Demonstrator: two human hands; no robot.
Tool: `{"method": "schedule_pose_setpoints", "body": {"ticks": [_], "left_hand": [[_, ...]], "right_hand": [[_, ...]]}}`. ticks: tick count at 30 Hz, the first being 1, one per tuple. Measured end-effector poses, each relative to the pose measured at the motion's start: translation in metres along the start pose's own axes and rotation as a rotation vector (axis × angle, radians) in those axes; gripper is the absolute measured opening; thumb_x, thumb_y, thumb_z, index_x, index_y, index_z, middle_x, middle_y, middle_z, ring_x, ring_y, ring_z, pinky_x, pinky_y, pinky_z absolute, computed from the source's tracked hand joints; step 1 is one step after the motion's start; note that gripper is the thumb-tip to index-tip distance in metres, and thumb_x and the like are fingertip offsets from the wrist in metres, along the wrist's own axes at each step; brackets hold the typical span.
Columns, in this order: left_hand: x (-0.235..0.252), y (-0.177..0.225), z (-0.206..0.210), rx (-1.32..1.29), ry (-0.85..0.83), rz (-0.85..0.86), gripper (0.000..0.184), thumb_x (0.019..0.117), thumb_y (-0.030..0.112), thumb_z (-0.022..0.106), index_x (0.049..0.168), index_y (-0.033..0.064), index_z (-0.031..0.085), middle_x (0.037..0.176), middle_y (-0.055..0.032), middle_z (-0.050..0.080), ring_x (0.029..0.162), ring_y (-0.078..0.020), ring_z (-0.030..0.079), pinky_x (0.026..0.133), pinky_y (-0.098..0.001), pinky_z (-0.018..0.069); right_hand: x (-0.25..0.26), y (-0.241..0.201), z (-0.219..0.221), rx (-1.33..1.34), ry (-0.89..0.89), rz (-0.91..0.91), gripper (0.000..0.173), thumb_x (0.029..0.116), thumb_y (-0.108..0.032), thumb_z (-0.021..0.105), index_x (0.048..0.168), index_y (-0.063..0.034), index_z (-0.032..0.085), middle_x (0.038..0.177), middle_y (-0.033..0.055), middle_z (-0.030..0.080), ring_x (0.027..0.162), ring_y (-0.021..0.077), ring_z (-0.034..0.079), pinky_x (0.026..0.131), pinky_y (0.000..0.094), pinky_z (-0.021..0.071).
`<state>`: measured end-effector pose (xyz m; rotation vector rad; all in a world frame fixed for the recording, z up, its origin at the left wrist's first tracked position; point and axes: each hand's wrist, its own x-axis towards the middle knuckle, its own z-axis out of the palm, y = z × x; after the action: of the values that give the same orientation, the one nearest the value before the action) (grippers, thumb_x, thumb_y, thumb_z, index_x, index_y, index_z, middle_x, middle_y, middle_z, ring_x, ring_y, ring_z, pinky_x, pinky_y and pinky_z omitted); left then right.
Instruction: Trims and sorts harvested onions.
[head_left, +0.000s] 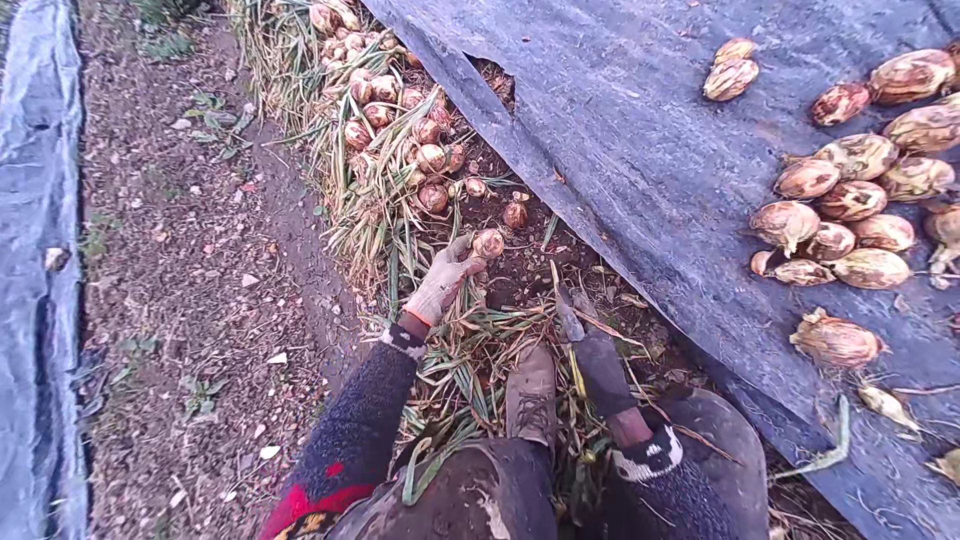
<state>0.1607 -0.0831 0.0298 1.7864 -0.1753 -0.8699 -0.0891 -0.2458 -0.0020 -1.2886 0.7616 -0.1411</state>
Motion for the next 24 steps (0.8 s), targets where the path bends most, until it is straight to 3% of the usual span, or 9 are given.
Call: {"method": "schedule_pose_setpoints", "body": {"ticks": [4,6,10,13,15,18,20,22,24], "left_hand": [[-0.073,0.008,0.046,0.011,-0.300,-0.103,0.064,0.0892,0.016,0.076,0.148,0.0111,0.052,0.120,-0.0143,0.069,0.081,-0.0246,0.070,0.069,-0.0397,0.0622],[-0.095,0.010,0.061,0.142,-0.415,-0.098,0.058,0.0895,0.020,0.077,0.144,0.0151,0.058,0.130,-0.0076,0.068,0.093,-0.0220,0.072,0.077,-0.0404,0.0641],[-0.107,0.010,0.062,0.187,-0.530,-0.057,0.073,0.0864,0.043,0.079,0.148,0.0122,0.053,0.140,-0.0061,0.063,0.123,-0.0199,0.064,0.105,-0.0423,0.0551],[-0.113,0.013,0.080,0.390,-0.311,-0.022,0.061,0.0829,0.050,0.081,0.132,0.0166,0.067,0.121,0.0006,0.072,0.103,-0.0113,0.071,0.089,-0.0362,0.0620],[-0.117,0.010,0.088,0.609,-0.206,0.111,0.068,0.0777,0.045,0.085,0.136,0.0179,0.064,0.127,0.0044,0.070,0.113,-0.0048,0.066,0.100,-0.0347,0.0572],[-0.110,-0.001,0.090,0.608,-0.026,0.045,0.068,0.0727,0.039,0.088,0.132,0.0170,0.063,0.115,0.0036,0.073,0.105,-0.0059,0.069,0.094,-0.0353,0.0597],[-0.089,-0.017,0.074,0.353,0.131,-0.160,0.062,0.0770,0.038,0.087,0.129,0.0126,0.065,0.105,-0.0041,0.074,0.085,-0.0142,0.072,0.074,-0.0366,0.0628],[-0.073,-0.021,0.057,0.129,0.213,-0.202,0.055,0.0858,0.023,0.080,0.134,0.0074,0.060,0.102,-0.0124,0.072,0.071,-0.0227,0.069,0.061,-0.0390,0.0616],[-0.068,-0.009,0.057,0.128,0.219,-0.116,0.049,0.0908,0.018,0.074,0.136,0.0061,0.060,0.104,-0.0130,0.072,0.073,-0.0228,0.071,0.063,-0.0398,0.0633]], "right_hand": [[-0.008,-0.003,0.009,0.121,-0.100,-0.033,0.054,0.1060,-0.041,0.052,0.150,-0.0087,0.050,0.129,0.0060,0.067,0.111,0.0101,0.065,0.099,0.0308,0.0543],[-0.013,-0.008,0.011,0.169,-0.087,-0.007,0.049,0.1057,-0.038,0.054,0.143,-0.0055,0.057,0.129,0.0073,0.069,0.115,0.0114,0.066,0.100,0.0331,0.0559],[-0.019,-0.006,0.010,0.226,-0.083,-0.032,0.038,0.1050,-0.032,0.057,0.128,-0.0037,0.066,0.104,0.0081,0.074,0.088,0.0149,0.072,0.078,0.0343,0.0622],[-0.017,-0.005,0.013,0.199,-0.043,-0.065,0.035,0.1048,-0.029,0.058,0.129,-0.0059,0.068,0.112,0.0068,0.075,0.095,0.0143,0.072,0.084,0.0335,0.0616],[-0.017,-0.006,0.013,0.240,-0.028,-0.095,0.032,0.1047,-0.023,0.058,0.130,-0.0060,0.069,0.118,0.0073,0.074,0.098,0.0145,0.072,0.085,0.0328,0.0617],[-0.031,-0.030,0.005,0.399,-0.092,-0.102,0.029,0.1050,-0.026,0.057,0.116,-0.0035,0.072,0.079,0.0053,0.069,0.056,0.0113,0.060,0.052,0.0280,0.0554],[-0.044,-0.045,-0.004,0.459,-0.182,-0.134,0.033,0.1057,-0.032,0.055,0.112,-0.0047,0.071,0.070,0.0016,0.064,0.050,0.0097,0.055,0.047,0.0274,0.0531],[-0.038,-0.037,-0.002,0.369,-0.082,-0.132,0.032,0.1064,-0.029,0.054,0.116,-0.0032,0.071,0.075,0.0049,0.066,0.052,0.0113,0.057,0.048,0.0278,0.0537],[-0.021,-0.006,0.000,0.043,-0.025,-0.040,0.041,0.1059,-0.041,0.052,0.130,-0.0131,0.070,0.101,0.0042,0.074,0.071,0.0119,0.066,0.065,0.0326,0.0583]]}}
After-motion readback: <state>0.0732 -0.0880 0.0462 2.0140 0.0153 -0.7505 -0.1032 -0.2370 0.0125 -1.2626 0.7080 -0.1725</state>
